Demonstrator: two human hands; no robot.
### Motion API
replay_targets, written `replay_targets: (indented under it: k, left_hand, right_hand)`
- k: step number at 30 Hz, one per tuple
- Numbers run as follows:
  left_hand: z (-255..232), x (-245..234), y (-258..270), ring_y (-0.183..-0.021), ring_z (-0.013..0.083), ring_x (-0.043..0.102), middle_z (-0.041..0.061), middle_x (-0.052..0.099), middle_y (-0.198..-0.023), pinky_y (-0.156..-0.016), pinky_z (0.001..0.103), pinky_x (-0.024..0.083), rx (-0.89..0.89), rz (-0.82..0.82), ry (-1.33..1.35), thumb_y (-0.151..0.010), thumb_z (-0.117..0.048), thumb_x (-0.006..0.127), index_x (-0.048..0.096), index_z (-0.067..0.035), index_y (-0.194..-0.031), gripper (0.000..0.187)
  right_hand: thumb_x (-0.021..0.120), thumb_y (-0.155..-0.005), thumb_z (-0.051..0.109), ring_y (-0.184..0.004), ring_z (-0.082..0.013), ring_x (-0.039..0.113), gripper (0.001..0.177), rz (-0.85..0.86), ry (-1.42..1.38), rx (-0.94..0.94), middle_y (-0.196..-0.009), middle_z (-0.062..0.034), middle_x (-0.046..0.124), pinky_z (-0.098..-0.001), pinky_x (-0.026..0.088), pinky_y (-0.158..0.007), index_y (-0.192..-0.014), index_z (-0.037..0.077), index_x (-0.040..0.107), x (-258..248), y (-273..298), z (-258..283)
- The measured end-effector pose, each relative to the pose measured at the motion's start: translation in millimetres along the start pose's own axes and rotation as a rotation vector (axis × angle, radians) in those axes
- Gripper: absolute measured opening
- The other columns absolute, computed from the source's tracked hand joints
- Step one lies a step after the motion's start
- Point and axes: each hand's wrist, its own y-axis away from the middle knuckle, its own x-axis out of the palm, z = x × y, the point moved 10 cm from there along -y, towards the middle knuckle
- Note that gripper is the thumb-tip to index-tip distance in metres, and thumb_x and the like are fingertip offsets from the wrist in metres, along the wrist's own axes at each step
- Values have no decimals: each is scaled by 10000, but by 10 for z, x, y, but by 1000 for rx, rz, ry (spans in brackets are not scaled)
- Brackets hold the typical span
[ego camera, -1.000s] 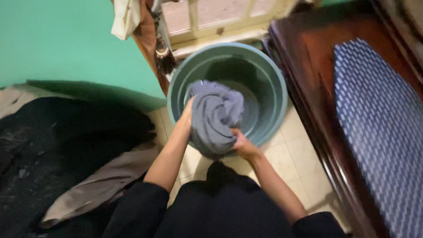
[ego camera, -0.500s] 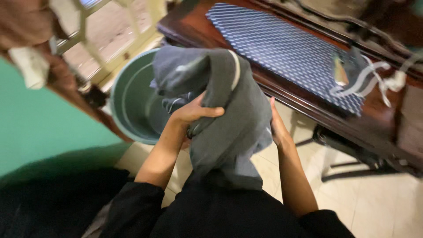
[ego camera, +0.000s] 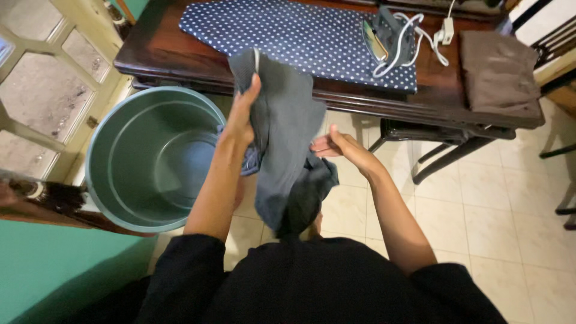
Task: The person picks up a garment from a bucket, spreads it across an ironing board, and irons different sections of the fabric before folding it.
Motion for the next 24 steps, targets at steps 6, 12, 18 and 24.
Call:
replay_targets:
  k: [6,12,18,24]
  left_hand:
    - [295,240,-654,-1123,304,685,141,676,-1259,-976,491,582,-112,-26,-65,-859,-418,780,553,7,-1355,692]
    - [1335,10,-790,-1184,291,636,130,667,-1285,-1060,446,500,-534,88,-199,-837,-595,660,530,-28,-1343,771]
    - [1344,-515,-2006,-1055,332,665,194,675,-1140,-1003,487,552,-326,-244,312,-807,-739,496,456,-20,-1224,832]
    - [922,90,-2899,-973,188,682,92,720,-1059,-907,306,517,-107,609,579,-1215,-334,504,664,34,-1190,402]
  right_hand:
    - [389,-940,582,-1319,-190,615,670,104,-851,-52,-1413,-8,672,-390,449,-1144,-1400,143,602,-29,-765,242]
    - [669,-982,314,-1252,-301,646,469,60,-1271,-367,-1349,-155,680,-445,494,-1154,-1326,-3,639,-1390,-1220,779]
    - [711,-919,233,-1162,-288,678,547,200,-1102,-497,-1342,-168,690,-389,537,-960,-1403,0,612,-1932,-1192,595]
    - [648,-1065,159,-1164,-134,654,418,23,-566,-224,-1332,-59,667,-273,555,-963,-1442,-2,566,-2231,-1568,41]
